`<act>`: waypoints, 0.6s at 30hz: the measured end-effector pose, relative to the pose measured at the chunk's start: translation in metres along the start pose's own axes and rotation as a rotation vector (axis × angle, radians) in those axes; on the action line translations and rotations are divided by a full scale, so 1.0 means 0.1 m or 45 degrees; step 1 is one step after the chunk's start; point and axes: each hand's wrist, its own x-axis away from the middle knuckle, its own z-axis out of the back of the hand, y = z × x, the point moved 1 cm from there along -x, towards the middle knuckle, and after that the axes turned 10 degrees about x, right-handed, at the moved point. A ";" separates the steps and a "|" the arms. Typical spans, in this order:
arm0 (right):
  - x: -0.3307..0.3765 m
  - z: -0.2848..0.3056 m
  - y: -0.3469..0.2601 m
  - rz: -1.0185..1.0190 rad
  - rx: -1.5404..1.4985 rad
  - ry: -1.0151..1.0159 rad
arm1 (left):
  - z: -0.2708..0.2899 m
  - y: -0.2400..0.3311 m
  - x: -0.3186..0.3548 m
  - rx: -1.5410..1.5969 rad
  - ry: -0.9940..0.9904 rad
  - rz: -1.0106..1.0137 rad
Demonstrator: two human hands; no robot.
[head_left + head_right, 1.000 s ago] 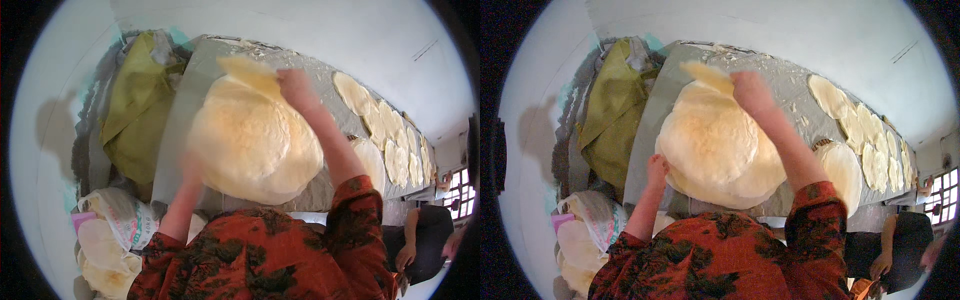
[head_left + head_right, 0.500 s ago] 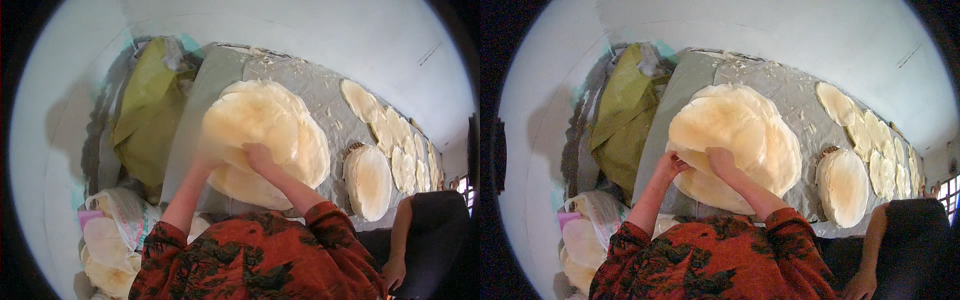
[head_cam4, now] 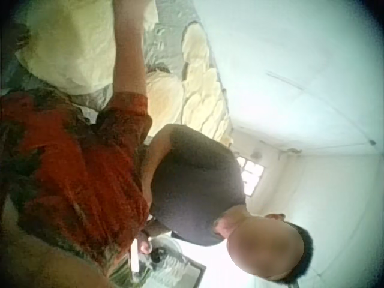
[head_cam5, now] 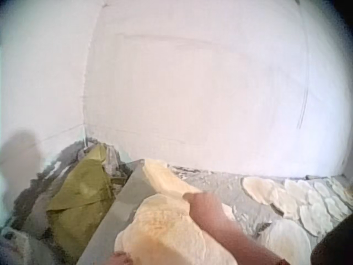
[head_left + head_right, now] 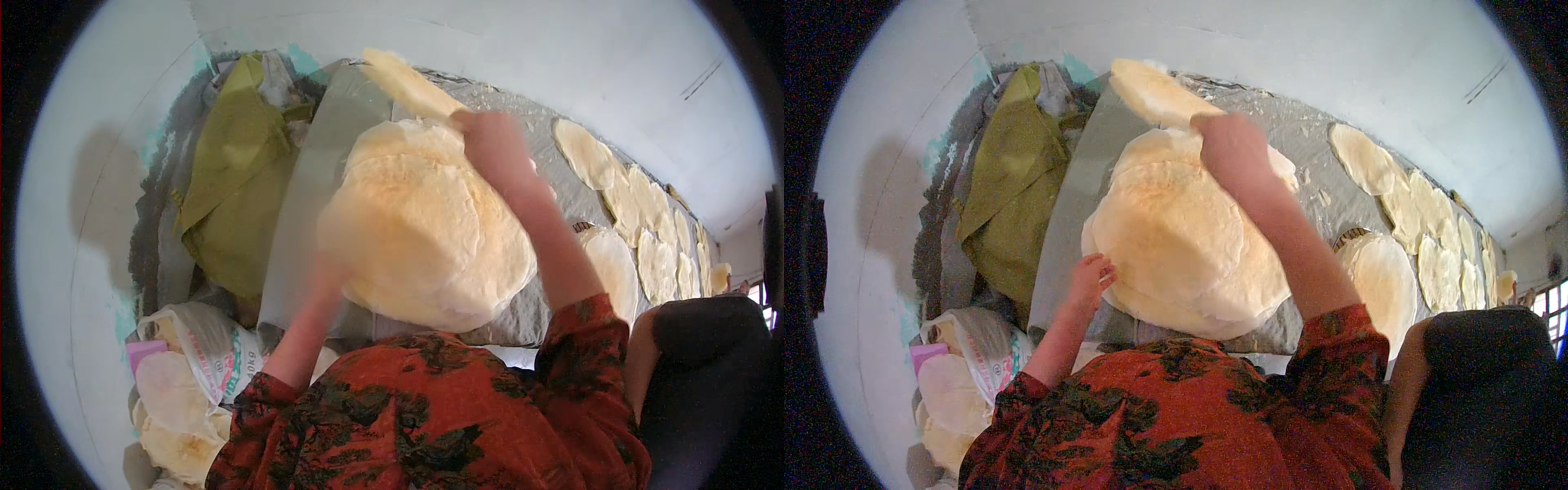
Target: The person stacks and arranges thin circular dough sheets on a long preparation table by hand.
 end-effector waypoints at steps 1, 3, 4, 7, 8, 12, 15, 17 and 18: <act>0.12 -0.22 -0.07 0.043 -0.017 0.035 | -0.01 0.00 0.03 0.002 0.015 -0.007; 0.53 -0.70 -0.19 0.056 -0.068 0.001 | -0.18 0.05 0.05 0.031 0.169 -0.027; 0.79 -1.07 -0.21 0.115 -0.204 0.235 | -0.29 0.06 0.03 0.038 0.152 -0.034; 1.29 -1.81 -0.46 0.089 -0.189 -0.370 | -0.31 0.04 -0.10 0.039 0.169 0.135; 1.35 -1.92 -0.50 0.096 -0.193 -0.368 | -0.29 0.02 -0.15 -0.033 0.232 0.065; 1.30 -1.96 -0.53 -0.044 -0.317 -0.465 | -0.08 -0.02 -0.37 -0.286 0.457 0.088; 1.22 -1.88 -0.43 -0.098 -0.380 -0.503 | -0.13 0.10 -0.44 -0.338 0.403 -0.050; 1.21 -1.84 -0.39 -0.095 -0.413 -0.518 | -0.21 0.28 -0.43 -0.383 0.284 -0.081; 1.21 -1.83 -0.37 -0.120 -0.425 -0.511 | -0.25 0.35 -0.43 -0.427 0.170 -0.112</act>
